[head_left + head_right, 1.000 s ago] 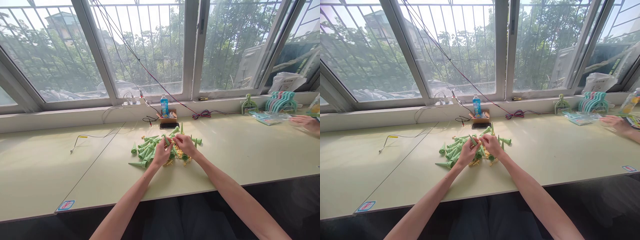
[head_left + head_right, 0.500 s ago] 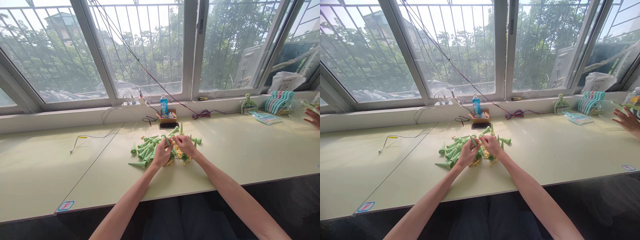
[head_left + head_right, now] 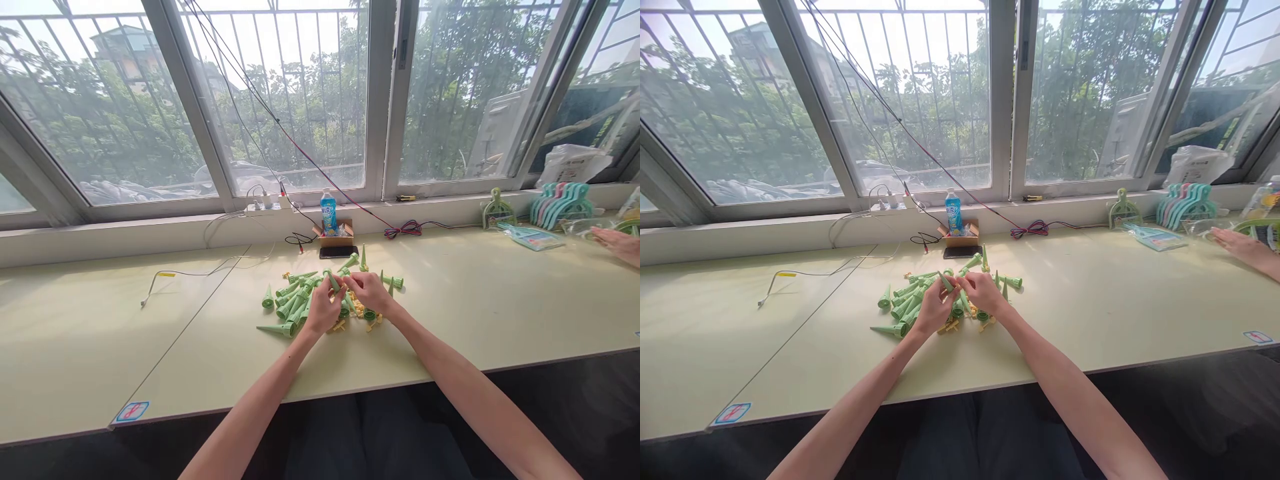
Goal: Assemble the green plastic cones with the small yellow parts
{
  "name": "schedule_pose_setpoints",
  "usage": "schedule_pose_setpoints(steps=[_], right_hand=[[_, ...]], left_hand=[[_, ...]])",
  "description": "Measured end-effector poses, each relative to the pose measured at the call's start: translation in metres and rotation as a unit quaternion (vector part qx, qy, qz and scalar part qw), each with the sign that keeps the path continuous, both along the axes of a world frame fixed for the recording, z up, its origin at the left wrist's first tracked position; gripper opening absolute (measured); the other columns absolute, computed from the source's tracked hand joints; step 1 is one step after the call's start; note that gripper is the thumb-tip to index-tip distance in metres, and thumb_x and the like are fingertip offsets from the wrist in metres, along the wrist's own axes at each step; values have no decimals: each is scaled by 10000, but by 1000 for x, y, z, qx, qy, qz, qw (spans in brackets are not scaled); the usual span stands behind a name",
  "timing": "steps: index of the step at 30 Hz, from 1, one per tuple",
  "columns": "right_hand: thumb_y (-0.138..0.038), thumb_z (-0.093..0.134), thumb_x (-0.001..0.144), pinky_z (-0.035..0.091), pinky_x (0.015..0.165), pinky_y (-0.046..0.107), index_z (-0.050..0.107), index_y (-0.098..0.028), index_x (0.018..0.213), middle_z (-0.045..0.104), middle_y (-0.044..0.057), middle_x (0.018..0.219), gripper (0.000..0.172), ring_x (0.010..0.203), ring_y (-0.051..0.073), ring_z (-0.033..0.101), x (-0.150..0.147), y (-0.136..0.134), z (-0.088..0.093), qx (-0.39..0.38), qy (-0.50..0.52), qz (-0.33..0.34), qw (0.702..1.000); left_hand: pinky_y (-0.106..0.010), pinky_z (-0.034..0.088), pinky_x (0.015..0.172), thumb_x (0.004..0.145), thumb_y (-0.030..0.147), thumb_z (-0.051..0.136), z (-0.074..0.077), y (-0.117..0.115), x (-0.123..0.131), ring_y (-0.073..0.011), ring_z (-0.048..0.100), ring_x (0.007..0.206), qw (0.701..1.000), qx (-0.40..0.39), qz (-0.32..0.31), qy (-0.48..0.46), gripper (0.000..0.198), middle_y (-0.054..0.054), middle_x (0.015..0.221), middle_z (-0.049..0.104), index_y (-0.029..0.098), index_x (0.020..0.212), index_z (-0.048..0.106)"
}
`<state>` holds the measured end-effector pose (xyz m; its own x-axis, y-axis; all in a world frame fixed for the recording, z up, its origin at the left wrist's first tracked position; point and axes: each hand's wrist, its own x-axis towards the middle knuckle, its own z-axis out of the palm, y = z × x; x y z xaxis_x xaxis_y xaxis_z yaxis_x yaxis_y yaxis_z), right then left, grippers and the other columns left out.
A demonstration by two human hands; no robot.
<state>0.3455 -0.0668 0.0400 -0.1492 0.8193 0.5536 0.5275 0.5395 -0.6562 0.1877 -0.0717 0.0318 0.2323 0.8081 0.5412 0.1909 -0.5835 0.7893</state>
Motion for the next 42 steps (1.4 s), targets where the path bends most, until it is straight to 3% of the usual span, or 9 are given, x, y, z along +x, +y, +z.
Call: schedule_pose_setpoints(steps=[12, 18, 21, 26, 35, 42], right_hand=[[-552, 367, 974, 268, 509, 268, 348, -193, 510, 376, -22, 472, 587, 492, 110, 346, 1, -1, 0, -6, -6, -10, 1000], [-468, 460, 948, 367, 522, 258, 575, -205, 777, 567, -12, 587, 334, 502, 129, 473, 1, -5, 5, -26, 45, 2, 999], [-394, 489, 927, 401, 555, 262, 598, -205, 834, 616, 7, 666, 238, 545, 139, 522, 0, -6, 6, -23, 44, 26, 998], [-366, 486, 923, 350, 548, 257, 555, -203, 733, 544, -12, 614, 259, 545, 129, 450, 0, -6, 5, -10, 25, 22, 999], [-467, 455, 943, 254, 517, 271, 318, -206, 537, 325, -38, 495, 502, 507, 115, 302, 0, -5, 5, 0, 8, -17, 1000], [-435, 465, 941, 333, 536, 252, 541, -201, 757, 532, -18, 607, 307, 523, 122, 437, 0, -6, 6, -27, 39, 12, 999]], left_hand=[[-317, 553, 819, 868, 270, 553, 0, 0, 0, -159, 632, 837, 999, 34, 30, 21, 98, -33, 890, 636, 203, 938, 567], [-318, 549, 809, 874, 286, 544, 3, -1, -1, -155, 613, 820, 998, 35, 54, 17, 93, -32, 884, 621, 198, 901, 554], [-312, 546, 797, 872, 296, 549, 3, -1, -1, -155, 612, 813, 998, 34, 57, 19, 103, -31, 876, 621, 198, 904, 553], [-303, 543, 792, 860, 277, 558, 4, -2, 0, -157, 614, 810, 997, 36, 57, 26, 84, -28, 865, 629, 203, 899, 552], [-309, 549, 818, 866, 261, 550, 3, -3, 1, -148, 619, 808, 998, 45, 36, 38, 72, -28, 879, 634, 206, 913, 557], [-307, 540, 793, 869, 251, 546, 2, -2, 0, -153, 610, 799, 996, 51, 59, 43, 67, -31, 871, 634, 201, 913, 553]])
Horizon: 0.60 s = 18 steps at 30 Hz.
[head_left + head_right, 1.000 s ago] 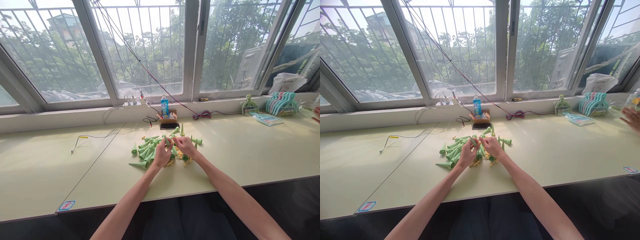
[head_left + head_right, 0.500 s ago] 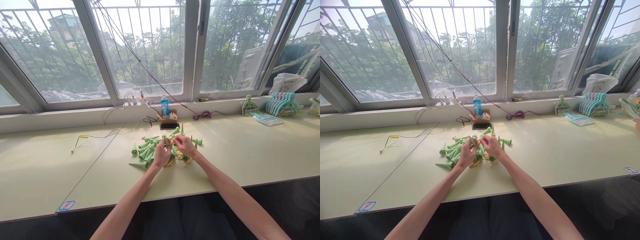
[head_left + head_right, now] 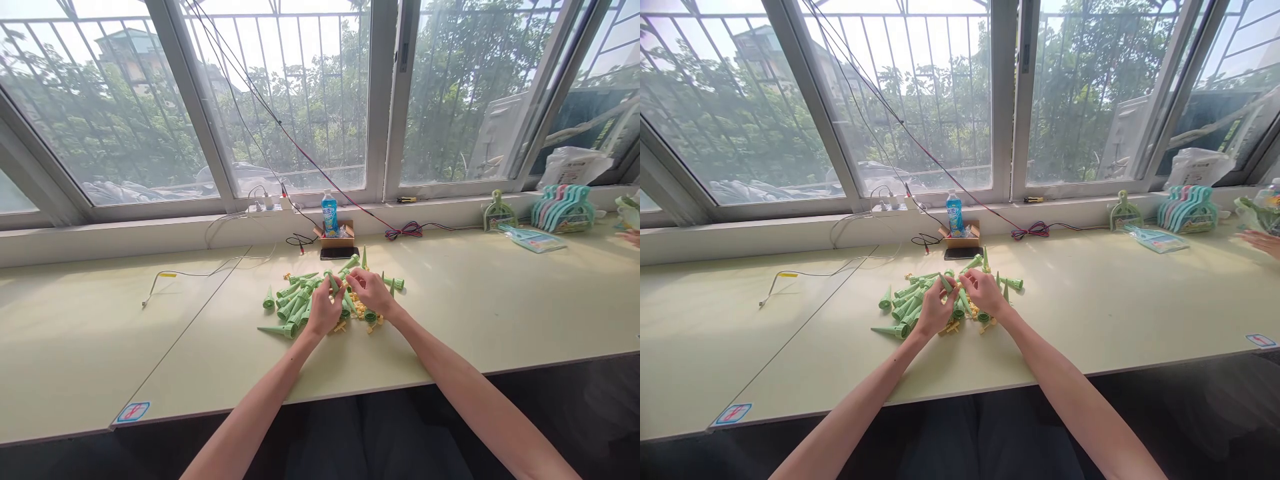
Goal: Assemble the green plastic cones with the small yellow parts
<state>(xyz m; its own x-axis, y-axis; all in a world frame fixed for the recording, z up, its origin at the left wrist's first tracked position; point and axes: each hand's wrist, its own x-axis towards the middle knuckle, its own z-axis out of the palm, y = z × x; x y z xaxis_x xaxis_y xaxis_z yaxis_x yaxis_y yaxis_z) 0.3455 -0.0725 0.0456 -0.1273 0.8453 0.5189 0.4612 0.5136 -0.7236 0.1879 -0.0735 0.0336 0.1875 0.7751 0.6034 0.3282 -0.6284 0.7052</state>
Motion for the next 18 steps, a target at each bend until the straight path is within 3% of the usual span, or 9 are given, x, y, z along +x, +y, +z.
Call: schedule_pose_setpoints(steps=[4, 12, 15, 18], right_hand=[[-390, 465, 932, 322, 545, 253, 513, -199, 717, 504, -25, 594, 292, 532, 118, 421, 0, 0, -1, 8, -23, 5, 1000], [-448, 431, 953, 227, 518, 271, 284, -202, 568, 299, -46, 508, 479, 515, 109, 271, 1, 7, -7, 21, -41, -23, 999], [-468, 424, 957, 228, 521, 269, 296, -201, 571, 305, -45, 508, 487, 515, 109, 274, 1, 6, -7, 22, -37, -29, 999], [-449, 432, 957, 257, 527, 257, 402, -203, 636, 360, -50, 517, 406, 510, 110, 311, 1, 4, -5, 13, -27, -23, 999]], left_hand=[[-305, 534, 799, 872, 247, 541, 0, 0, 0, -147, 605, 790, 1000, 2, -4, 4, 64, -24, 867, 636, 198, 911, 556], [-306, 531, 800, 875, 245, 538, -3, 1, 0, -155, 616, 810, 1000, 6, -13, 23, 66, -35, 898, 642, 202, 920, 561], [-305, 531, 797, 873, 241, 540, -4, 1, 0, -148, 608, 792, 1000, 9, -5, 22, 63, -30, 882, 639, 201, 918, 560], [-301, 531, 790, 874, 243, 543, -4, 1, 0, -145, 604, 787, 1000, 7, 5, 13, 62, -25, 871, 635, 199, 916, 556]])
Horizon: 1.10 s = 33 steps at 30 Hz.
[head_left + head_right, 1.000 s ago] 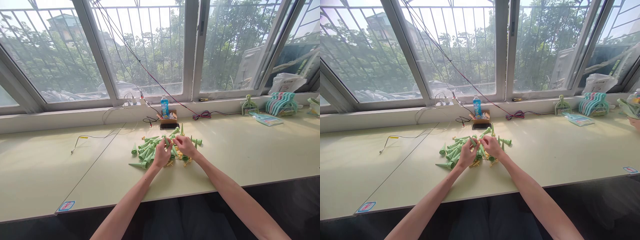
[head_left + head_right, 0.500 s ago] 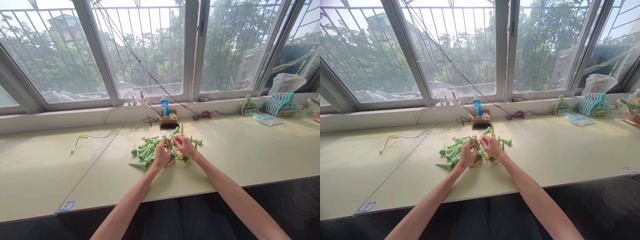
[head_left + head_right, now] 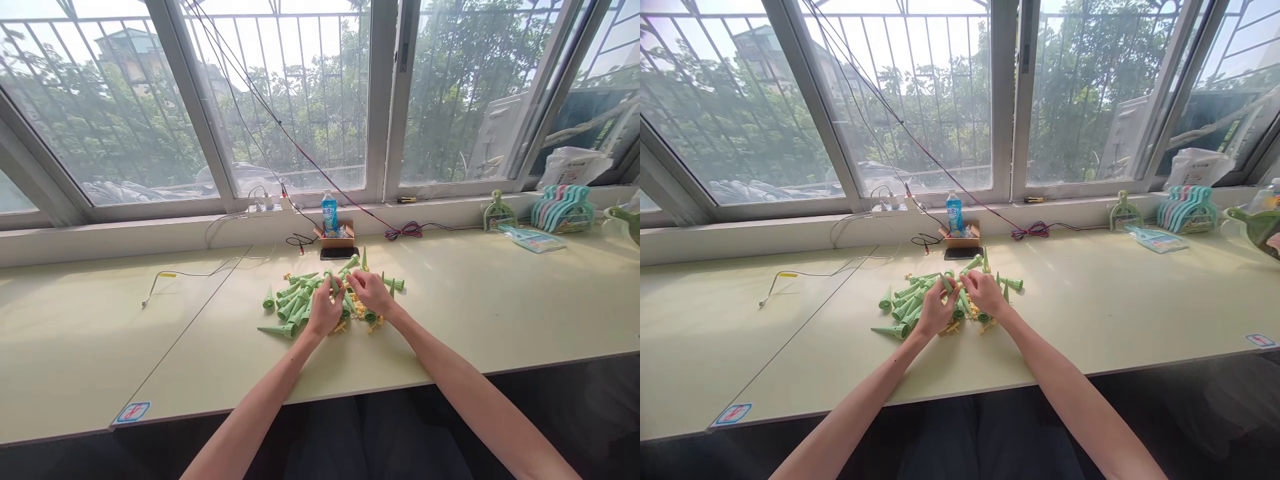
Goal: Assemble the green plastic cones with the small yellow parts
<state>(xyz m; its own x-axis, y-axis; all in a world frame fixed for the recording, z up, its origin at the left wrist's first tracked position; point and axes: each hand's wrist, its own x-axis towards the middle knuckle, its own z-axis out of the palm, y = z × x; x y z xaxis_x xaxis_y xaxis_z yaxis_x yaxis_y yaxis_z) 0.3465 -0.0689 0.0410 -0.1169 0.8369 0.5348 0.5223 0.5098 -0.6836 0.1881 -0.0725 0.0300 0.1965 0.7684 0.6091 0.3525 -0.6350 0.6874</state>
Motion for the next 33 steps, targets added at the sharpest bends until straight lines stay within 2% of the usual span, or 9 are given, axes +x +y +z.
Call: schedule_pose_setpoints(steps=[4, 10, 15, 19, 23, 26, 33], right_hand=[[-395, 453, 947, 277, 526, 249, 439, -206, 694, 407, -53, 531, 317, 508, 110, 345, -1, -1, 1, -8, -4, 14, 1000], [-413, 426, 959, 244, 525, 264, 309, -203, 596, 326, -48, 518, 436, 516, 109, 290, -1, 1, -2, 7, -23, -3, 1000], [-460, 396, 970, 227, 524, 273, 282, -202, 579, 307, -43, 508, 482, 516, 113, 283, 0, 2, -2, 1, -29, -14, 999], [-486, 393, 970, 244, 522, 263, 338, -208, 620, 351, -48, 513, 450, 506, 113, 307, 0, 1, -1, -11, -16, -13, 1000], [-457, 419, 959, 262, 511, 253, 438, -215, 718, 407, -56, 512, 342, 485, 115, 341, -1, -1, -1, -32, -11, 14, 999], [-433, 429, 952, 269, 505, 250, 450, -217, 754, 434, -55, 522, 294, 484, 117, 353, -1, -2, -1, -46, -8, 24, 999], [-447, 396, 966, 255, 519, 258, 351, -212, 631, 376, -44, 532, 411, 516, 116, 326, -1, 2, -3, -15, -32, 0, 999]], left_hand=[[-298, 530, 790, 876, 246, 540, 0, 0, 0, -148, 604, 805, 1000, 0, -7, -3, 61, -26, 885, 632, 203, 917, 552], [-300, 529, 792, 870, 235, 542, -1, 0, 0, -157, 618, 812, 1000, 0, -19, 15, 77, -31, 895, 642, 206, 939, 559], [-305, 530, 797, 874, 242, 538, -1, -1, 0, -151, 609, 796, 1000, 2, -23, 16, 85, -31, 892, 638, 207, 949, 557], [-315, 534, 807, 874, 246, 537, 0, -1, 0, -150, 599, 804, 1000, 0, -15, 8, 74, -37, 905, 633, 205, 933, 553], [-315, 538, 803, 871, 242, 541, 0, 0, 1, -152, 607, 809, 1000, 0, -11, -3, 74, -36, 900, 638, 204, 934, 553], [-312, 537, 803, 875, 246, 539, 0, 0, 1, -149, 605, 799, 1000, -1, -14, -3, 74, -32, 895, 640, 204, 934, 553], [-317, 531, 799, 876, 243, 533, 1, -1, 0, -158, 611, 800, 1000, 2, -18, 20, 73, -37, 892, 639, 203, 933, 556]])
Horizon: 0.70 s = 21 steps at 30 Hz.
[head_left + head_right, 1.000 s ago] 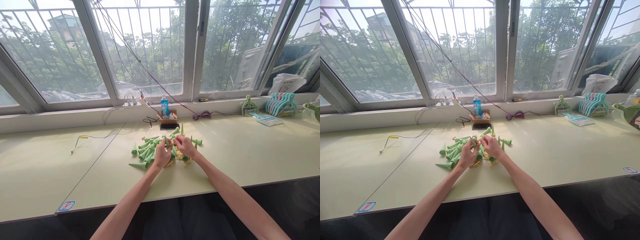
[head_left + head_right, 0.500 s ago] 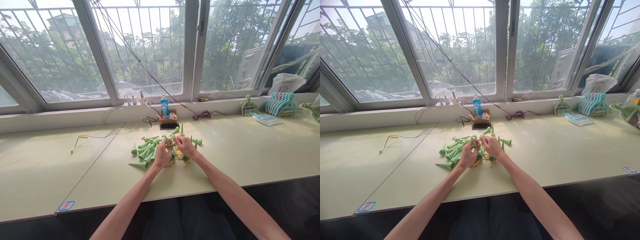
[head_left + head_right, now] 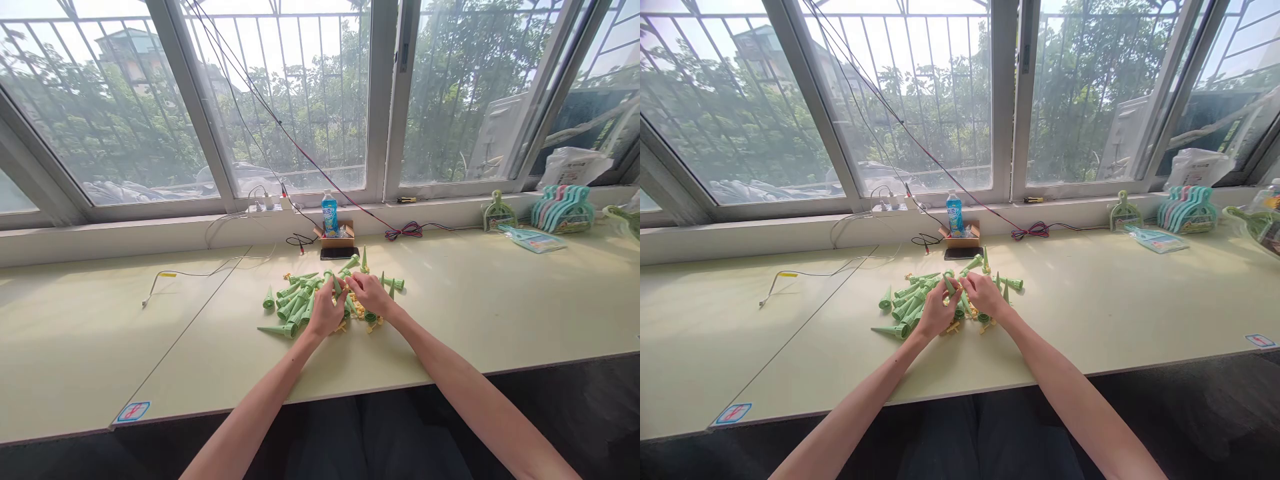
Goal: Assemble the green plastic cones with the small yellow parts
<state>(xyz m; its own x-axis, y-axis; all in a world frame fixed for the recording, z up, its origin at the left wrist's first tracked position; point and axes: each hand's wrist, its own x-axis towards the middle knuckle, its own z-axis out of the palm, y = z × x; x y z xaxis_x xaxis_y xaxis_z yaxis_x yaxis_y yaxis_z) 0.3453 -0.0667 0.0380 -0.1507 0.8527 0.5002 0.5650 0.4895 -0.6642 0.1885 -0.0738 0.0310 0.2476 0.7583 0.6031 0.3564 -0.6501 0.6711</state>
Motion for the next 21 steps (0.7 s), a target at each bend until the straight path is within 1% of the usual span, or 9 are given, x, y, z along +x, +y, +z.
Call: schedule_pose_setpoints(steps=[2, 5, 10, 14, 21], right_hand=[[-458, 385, 971, 244, 519, 264, 316, -210, 602, 357, -39, 524, 451, 517, 116, 313, 0, 1, 0, 7, -8, -8, 1000], [-484, 382, 972, 247, 522, 265, 313, -209, 588, 359, -35, 521, 478, 519, 116, 314, 1, 0, 0, 12, -10, -17, 1000], [-485, 393, 971, 265, 522, 255, 387, -212, 662, 387, -50, 526, 412, 504, 114, 329, 1, -2, 2, -2, 7, 1, 1000], [-445, 381, 973, 253, 519, 253, 374, -212, 656, 372, -49, 533, 394, 512, 114, 329, 1, -2, 1, -3, -2, 14, 1000], [-472, 341, 988, 244, 534, 264, 319, -203, 589, 345, -34, 527, 482, 530, 116, 314, 0, 1, -1, 7, -13, 12, 1000]], left_hand=[[-323, 531, 796, 875, 237, 533, 0, 0, 0, -162, 612, 801, 1000, 1, 0, 5, 78, -39, 891, 643, 202, 939, 560], [-320, 533, 791, 873, 238, 535, -1, 0, 0, -162, 614, 807, 1000, 2, 2, 0, 83, -42, 900, 644, 201, 943, 560], [-311, 537, 804, 872, 245, 542, 1, 0, 1, -151, 610, 807, 1000, 0, 6, -20, 88, -34, 890, 637, 201, 948, 553], [-310, 536, 805, 873, 252, 541, 2, -1, 1, -155, 612, 820, 1000, -2, 6, -18, 81, -40, 911, 642, 203, 936, 555], [-315, 534, 800, 872, 238, 545, 0, -1, 0, -161, 624, 816, 1000, -3, -4, -2, 95, -40, 897, 652, 201, 957, 566]])
